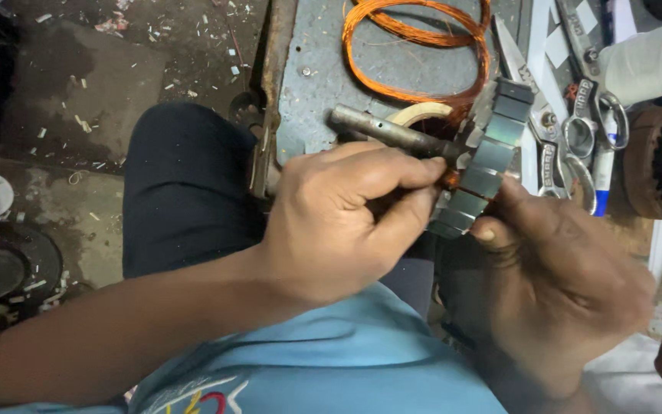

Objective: The person winds copper wire around a motor stator component, carefully threading it through slots and securing it with white tape. They repeatedly adjust the wire and the stator to ensure proper placement.

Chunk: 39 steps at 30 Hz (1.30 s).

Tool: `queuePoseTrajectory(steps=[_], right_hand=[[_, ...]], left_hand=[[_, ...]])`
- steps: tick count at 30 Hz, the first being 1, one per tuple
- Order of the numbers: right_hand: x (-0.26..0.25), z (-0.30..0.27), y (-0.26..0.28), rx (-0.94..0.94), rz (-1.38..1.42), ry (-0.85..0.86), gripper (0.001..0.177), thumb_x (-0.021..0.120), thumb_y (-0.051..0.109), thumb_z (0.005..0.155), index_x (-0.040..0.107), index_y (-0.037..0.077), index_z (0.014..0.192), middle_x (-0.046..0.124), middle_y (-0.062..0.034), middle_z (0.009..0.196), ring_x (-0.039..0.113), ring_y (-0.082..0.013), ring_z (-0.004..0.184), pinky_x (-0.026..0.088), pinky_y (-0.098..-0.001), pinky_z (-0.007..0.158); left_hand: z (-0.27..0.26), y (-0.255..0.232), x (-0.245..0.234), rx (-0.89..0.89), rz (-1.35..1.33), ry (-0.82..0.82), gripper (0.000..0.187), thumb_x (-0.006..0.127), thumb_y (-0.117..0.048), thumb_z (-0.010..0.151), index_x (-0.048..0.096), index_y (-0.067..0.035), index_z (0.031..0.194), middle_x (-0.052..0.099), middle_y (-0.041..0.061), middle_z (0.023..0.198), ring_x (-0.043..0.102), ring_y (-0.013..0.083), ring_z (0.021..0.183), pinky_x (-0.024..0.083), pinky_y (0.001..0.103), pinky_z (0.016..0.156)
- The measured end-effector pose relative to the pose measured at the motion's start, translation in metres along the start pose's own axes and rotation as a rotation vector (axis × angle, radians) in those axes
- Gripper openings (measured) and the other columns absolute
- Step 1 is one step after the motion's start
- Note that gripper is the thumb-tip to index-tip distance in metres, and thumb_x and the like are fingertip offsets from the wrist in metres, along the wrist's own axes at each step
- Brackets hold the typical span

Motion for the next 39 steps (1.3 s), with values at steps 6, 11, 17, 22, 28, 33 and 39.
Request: queuePoseTrajectory(steps=[6, 11, 17, 22, 28, 33, 39], right_hand=[[0.002, 0.012, 0.003, -0.042, -0.008, 0.065, 0.016, 0.080, 0.002, 0.109, 0.072, -0.007, 0.120, 0.073, -0.0170, 0.097, 0.070, -0.0155, 0.083, 0.053, -0.0213, 0.077], [0.006, -0.007, -0.018, -0.008, 0.062, -0.072, 0.011, 0.076, 0.000, 0.111, 0.072, -0.009, 0.117, 0.073, -0.0166, 0.094, 0.068, -0.0165, 0.078, 0.050, -0.0221, 0.073], [0.004, -0.010, -0.038, 0.063, 0.339, -0.036, 0.025, 0.078, 0.009, 0.108, 0.071, -0.005, 0.126, 0.074, -0.0147, 0.100, 0.069, -0.0140, 0.084, 0.054, -0.0214, 0.079], [0.002, -0.003, -0.041, -0.011, 0.376, 0.003, 0.040, 0.083, 0.013, 0.094, 0.066, -0.003, 0.127, 0.074, -0.0149, 0.105, 0.074, -0.0136, 0.089, 0.058, -0.0211, 0.081], [0.001, -0.010, -0.046, -0.010, 0.382, 0.065, 0.036, 0.087, 0.008, 0.101, 0.069, -0.004, 0.130, 0.075, -0.0162, 0.109, 0.074, -0.0153, 0.096, 0.057, -0.0201, 0.087], [0.003, -0.009, -0.048, -0.035, 0.422, 0.051, 0.036, 0.087, 0.011, 0.100, 0.070, -0.002, 0.129, 0.075, -0.0152, 0.109, 0.074, -0.0142, 0.095, 0.058, -0.0197, 0.085], [0.002, -0.010, -0.051, -0.042, 0.386, 0.045, 0.038, 0.088, 0.011, 0.100, 0.070, -0.003, 0.130, 0.075, -0.0153, 0.107, 0.074, -0.0148, 0.094, 0.058, -0.0201, 0.084]], left_hand=[[0.001, 0.000, 0.004, -0.022, -0.046, -0.035, 0.010, 0.073, -0.003, 0.094, 0.071, -0.003, 0.103, 0.071, 0.009, 0.088, 0.073, 0.0169, 0.075, 0.057, 0.027, 0.066], [0.001, -0.006, 0.003, 0.004, -0.017, -0.021, 0.006, 0.073, -0.001, 0.096, 0.070, -0.002, 0.101, 0.071, 0.010, 0.088, 0.073, 0.0191, 0.076, 0.056, 0.027, 0.063], [0.001, -0.001, -0.004, -0.029, -0.051, 0.090, 0.021, 0.073, -0.003, 0.095, 0.071, -0.004, 0.116, 0.074, 0.010, 0.098, 0.075, 0.0183, 0.084, 0.060, 0.028, 0.074], [0.002, 0.011, -0.003, -0.226, -0.164, 0.172, 0.028, 0.071, -0.002, 0.095, 0.072, -0.007, 0.123, 0.078, 0.006, 0.107, 0.079, 0.0085, 0.092, 0.066, 0.022, 0.079], [0.007, 0.005, -0.012, -0.139, -0.130, 0.193, 0.033, 0.070, 0.002, 0.099, 0.069, -0.007, 0.131, 0.079, 0.005, 0.110, 0.078, 0.0081, 0.099, 0.065, 0.022, 0.086], [0.004, 0.007, -0.014, -0.127, -0.191, 0.185, 0.026, 0.069, 0.004, 0.098, 0.068, -0.004, 0.123, 0.076, 0.004, 0.099, 0.074, 0.0053, 0.089, 0.063, 0.020, 0.077], [0.002, 0.011, -0.015, -0.183, -0.283, 0.178, 0.024, 0.070, 0.002, 0.101, 0.069, -0.003, 0.124, 0.074, 0.004, 0.097, 0.070, 0.0031, 0.083, 0.059, 0.019, 0.075]])
Point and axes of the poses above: each hand's wrist, its own z-axis towards the middle knuckle, its own x-axis out of the palm, y = z × x, the point moved 7 cm from there along z, towards the middle knuckle
